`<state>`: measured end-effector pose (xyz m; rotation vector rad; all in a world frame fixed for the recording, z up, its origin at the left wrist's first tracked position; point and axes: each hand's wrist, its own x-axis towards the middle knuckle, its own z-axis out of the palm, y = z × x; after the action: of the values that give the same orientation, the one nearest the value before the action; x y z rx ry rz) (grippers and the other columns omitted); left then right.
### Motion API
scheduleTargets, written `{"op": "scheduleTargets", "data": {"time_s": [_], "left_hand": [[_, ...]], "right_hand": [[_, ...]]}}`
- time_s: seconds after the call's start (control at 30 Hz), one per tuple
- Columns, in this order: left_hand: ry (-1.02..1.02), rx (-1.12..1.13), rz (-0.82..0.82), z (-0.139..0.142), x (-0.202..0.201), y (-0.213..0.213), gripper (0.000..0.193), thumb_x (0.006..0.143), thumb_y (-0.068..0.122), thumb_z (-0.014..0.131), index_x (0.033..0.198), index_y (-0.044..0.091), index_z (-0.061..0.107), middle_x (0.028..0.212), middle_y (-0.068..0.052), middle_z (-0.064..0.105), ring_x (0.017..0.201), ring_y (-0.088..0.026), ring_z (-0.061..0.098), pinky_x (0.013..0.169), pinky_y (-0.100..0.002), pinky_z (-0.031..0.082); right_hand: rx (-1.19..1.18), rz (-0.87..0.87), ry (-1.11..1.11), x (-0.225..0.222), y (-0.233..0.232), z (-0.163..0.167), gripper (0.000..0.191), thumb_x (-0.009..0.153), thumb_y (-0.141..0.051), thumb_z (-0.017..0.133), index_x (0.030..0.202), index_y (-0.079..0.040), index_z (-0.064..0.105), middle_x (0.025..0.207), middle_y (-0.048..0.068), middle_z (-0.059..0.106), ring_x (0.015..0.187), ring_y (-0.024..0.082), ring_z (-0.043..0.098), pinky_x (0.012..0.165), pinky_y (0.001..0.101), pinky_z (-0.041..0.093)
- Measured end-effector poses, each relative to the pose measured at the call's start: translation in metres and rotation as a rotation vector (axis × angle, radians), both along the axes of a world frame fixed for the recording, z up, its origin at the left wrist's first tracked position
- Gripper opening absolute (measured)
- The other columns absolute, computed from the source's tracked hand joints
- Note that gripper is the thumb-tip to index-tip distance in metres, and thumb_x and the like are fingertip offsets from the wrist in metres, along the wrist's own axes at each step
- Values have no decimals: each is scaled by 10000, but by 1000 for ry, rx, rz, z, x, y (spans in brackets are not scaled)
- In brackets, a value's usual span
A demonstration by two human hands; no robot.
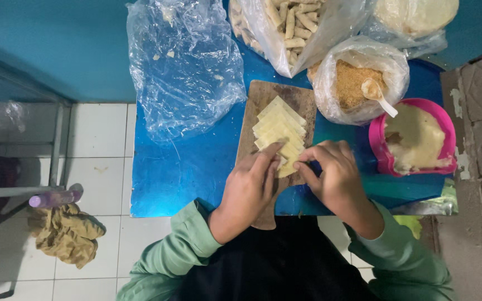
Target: The person places a thin square wafer sheet on a wooden board, spoons a brown powdery filling onto it, and folds and rolls the sheet by hand into a cylindrical snack. Finished rolled snacks accumulate in a plastic bag on the table, and the person repeats the cycle with new sheets.
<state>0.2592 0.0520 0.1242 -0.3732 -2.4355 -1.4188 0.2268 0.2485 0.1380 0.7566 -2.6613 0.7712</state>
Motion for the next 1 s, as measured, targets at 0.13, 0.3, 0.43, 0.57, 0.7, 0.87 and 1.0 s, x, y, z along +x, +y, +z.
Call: {"op": "scheduleTargets", "data": {"time_s": [0.13, 0.3, 0.43, 0.57, 0.7, 0.87, 1.0], "left_hand": [[50, -75, -31, 1, -2, -2, 401, 972, 58, 637, 1371, 72, 602, 968, -124, 693, 929, -334, 644, 835, -442, 525], [91, -102, -23, 0, -3, -4, 431, 944, 70, 665, 1369, 54, 598, 987, -120, 664, 961, -329, 613, 878, -432, 508], [110, -128, -22, -1, -3, -4, 395, 928, 69, 680, 1318, 58, 620, 1038, -108, 642, 983, -324, 593, 877, -429, 498], [168, -208, -45, -6, -3, -6, 268, 865, 74, 701, 1130, 76, 657, 1077, -92, 631, 985, -314, 571, 838, -421, 486], [138, -332, -34, -14, -3, -3, 190, 850, 106, 705, 1037, 86, 676, 1011, -79, 615, 964, -292, 579, 807, -414, 479], [114, -376, -44, -11, -4, -5, 233, 845, 130, 694, 1073, 85, 680, 1037, -69, 628, 987, -285, 588, 826, -397, 482], [95, -322, -122, -4, -4, -7, 360, 822, 290, 745, 1072, 45, 662, 999, -115, 616, 943, -326, 574, 775, -422, 471]], "right_hand": [[-30, -16, -17, 2, -1, -6, 150, 817, -86, 789, 904, -70, 668, 877, 60, 670, 861, 305, 614, 800, 413, 464], [-142, -42, -51, 9, -6, -6, 152, 852, -101, 779, 943, -57, 664, 889, 58, 710, 819, 266, 651, 780, 371, 489], [-222, -14, -74, 13, -9, -6, 54, 963, -54, 684, 1008, -50, 655, 959, 67, 741, 879, 235, 698, 836, 356, 498], [-229, 2, -142, 14, -12, -8, 45, 991, -40, 643, 1035, -38, 632, 936, 51, 758, 866, 204, 732, 842, 366, 482], [-153, 13, -138, 13, -9, -4, 106, 968, -38, 655, 1069, -67, 669, 968, 49, 738, 897, 234, 703, 829, 369, 476], [105, 139, 14, 5, 0, 8, 237, 820, -90, 721, 1057, -102, 721, 1039, 53, 683, 968, 304, 593, 837, 426, 442], [69, 187, 14, -6, 1, 8, 157, 855, -140, 751, 1007, -105, 726, 997, 38, 645, 948, 296, 566, 851, 424, 444]]}}
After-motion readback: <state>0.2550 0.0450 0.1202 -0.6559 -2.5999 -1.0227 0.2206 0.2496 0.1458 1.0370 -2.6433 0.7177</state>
